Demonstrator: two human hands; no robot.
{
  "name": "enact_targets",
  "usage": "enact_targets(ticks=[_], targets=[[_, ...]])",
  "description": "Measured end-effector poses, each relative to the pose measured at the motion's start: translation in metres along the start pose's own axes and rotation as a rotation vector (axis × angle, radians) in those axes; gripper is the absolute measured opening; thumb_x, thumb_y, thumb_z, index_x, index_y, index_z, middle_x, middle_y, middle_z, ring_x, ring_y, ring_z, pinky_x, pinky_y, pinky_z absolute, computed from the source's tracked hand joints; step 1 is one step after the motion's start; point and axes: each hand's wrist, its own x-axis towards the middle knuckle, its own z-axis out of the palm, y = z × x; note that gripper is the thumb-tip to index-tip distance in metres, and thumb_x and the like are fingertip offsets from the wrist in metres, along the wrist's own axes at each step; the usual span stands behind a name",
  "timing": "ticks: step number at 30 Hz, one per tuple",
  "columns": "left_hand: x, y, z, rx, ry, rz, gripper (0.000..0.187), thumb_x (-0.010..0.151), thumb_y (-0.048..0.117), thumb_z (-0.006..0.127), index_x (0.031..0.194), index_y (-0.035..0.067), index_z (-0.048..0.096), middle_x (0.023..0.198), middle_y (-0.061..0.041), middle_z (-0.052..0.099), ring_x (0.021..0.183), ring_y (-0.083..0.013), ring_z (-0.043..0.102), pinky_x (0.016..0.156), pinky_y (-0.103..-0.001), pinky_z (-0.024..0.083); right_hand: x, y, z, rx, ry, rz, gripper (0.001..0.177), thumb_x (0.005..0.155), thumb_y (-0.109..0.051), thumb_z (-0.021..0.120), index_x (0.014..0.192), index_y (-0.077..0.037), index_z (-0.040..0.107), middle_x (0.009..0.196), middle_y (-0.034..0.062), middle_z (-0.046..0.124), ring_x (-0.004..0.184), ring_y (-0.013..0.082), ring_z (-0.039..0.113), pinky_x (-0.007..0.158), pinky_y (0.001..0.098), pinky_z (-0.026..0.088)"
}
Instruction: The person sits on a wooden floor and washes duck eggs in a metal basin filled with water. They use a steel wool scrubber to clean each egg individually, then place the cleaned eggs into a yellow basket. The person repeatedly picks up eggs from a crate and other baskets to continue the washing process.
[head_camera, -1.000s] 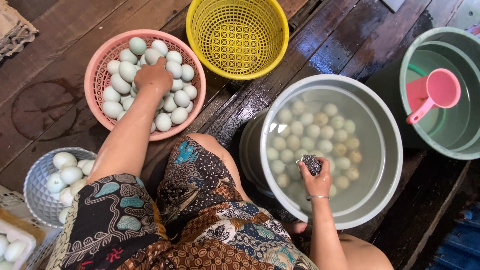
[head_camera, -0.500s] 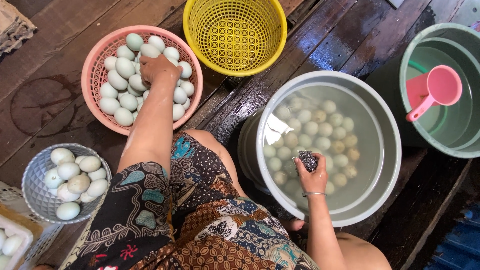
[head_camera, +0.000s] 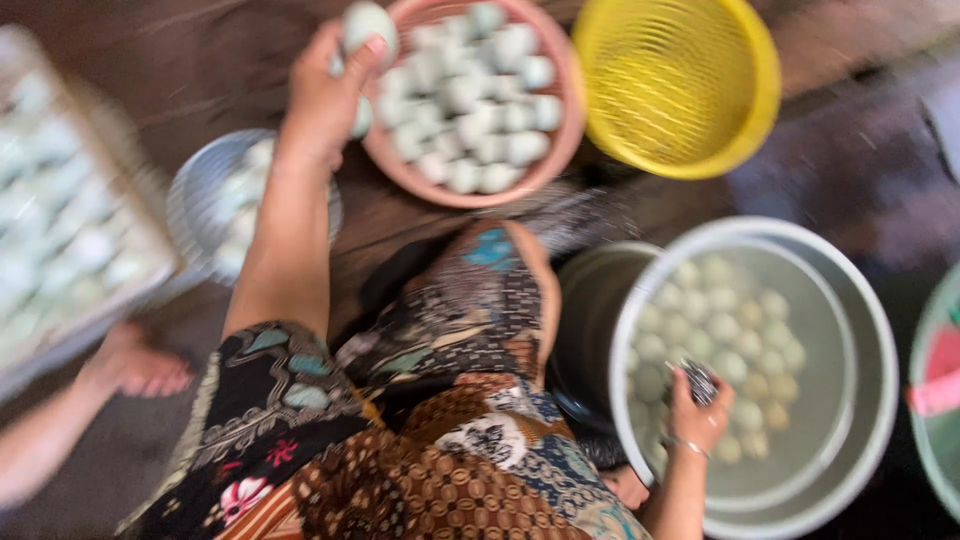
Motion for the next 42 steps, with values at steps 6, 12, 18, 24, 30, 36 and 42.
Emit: enact_targets(ticks=[6,12,18,24,30,36,42], targets=[[-0.037,-0.085,-0.253,0.44,0.625,0.187,0.028,0.095,0.027,0.087,0.112,0.01,0.073,0.099,-0.008,0.077,0.087,-0.0178,0.069,0.078,-0.034,0.057,0.01,0.018,0.005,0.076,0.034,-0.163,0.054,0.089,-0.037,0.089,0.123,-0.006,0.061,0.108,0.0156,0.068,0.091,0.0237,0.064,0.083,0.0357,0.052],[-0.067,-0.154,-0.399,0.741,0.904,-0.4,0.044,0.085,0.065,0.091,0.11,0.033,0.074,0.104,-0.016,0.052,0.089,-0.0404,0.072,0.083,-0.047,0.057,0.009,0.02,0.008,-0.084,0.144,-0.173,0.049,0.087,-0.041,0.086,0.122,-0.012,0.067,0.105,0.0142,0.071,0.089,0.0293,0.067,0.081,0.0397,0.052],[-0.028,-0.185,-0.453,0.963,0.486,-0.607,0.057,0.09,0.069,0.081,0.126,0.026,0.068,0.13,-0.041,0.048,0.124,-0.0376,0.053,0.084,-0.056,0.051,0.013,0.038,0.004,-0.243,0.179,-0.153,0.052,0.093,-0.045,0.087,0.123,-0.009,0.067,0.103,0.0184,0.073,0.086,0.0341,0.07,0.076,0.0434,0.056],[0.042,-0.184,-0.428,1.178,0.25,-0.792,0.074,0.083,0.073,0.08,0.138,0.025,0.064,0.139,-0.025,0.037,0.114,-0.0449,0.06,0.096,-0.057,0.048,0.01,0.042,-0.001,-0.296,0.169,-0.1,0.05,0.092,-0.046,0.085,0.122,-0.011,0.066,0.103,0.016,0.074,0.087,0.0325,0.07,0.08,0.0423,0.053],[0.081,-0.227,-0.437,1.293,0.12,-1.057,0.113,0.077,0.081,0.079,0.156,0.007,0.045,0.159,-0.03,0.022,0.135,-0.0384,0.055,0.093,-0.05,0.053,0.007,0.046,-0.008,-0.381,0.166,-0.082,0.05,0.091,-0.048,0.082,0.123,-0.013,0.065,0.102,0.0191,0.074,0.087,0.0391,0.07,0.081,0.0467,0.052],[0.088,-0.228,-0.442,1.251,0.07,-1.122,0.115,0.066,0.08,0.087,0.15,0.011,0.05,0.159,-0.027,0.028,0.135,-0.0292,0.052,0.091,-0.05,0.054,0.014,0.058,-0.005,-0.438,0.176,-0.133,0.048,0.097,-0.047,0.086,0.124,-0.012,0.067,0.101,0.0213,0.075,0.088,0.0389,0.07,0.081,0.0457,0.053],[0.077,-0.225,-0.472,1.024,-0.175,-0.931,0.108,0.072,0.077,0.08,0.147,0.003,0.054,0.151,-0.012,0.052,0.133,-0.0337,0.05,0.107,-0.045,0.038,0.027,0.091,0.007,-0.411,0.285,-0.346,0.044,0.101,-0.035,0.093,0.121,-0.003,0.07,0.092,0.0229,0.074,0.078,0.0378,0.072,0.067,0.0457,0.057]])
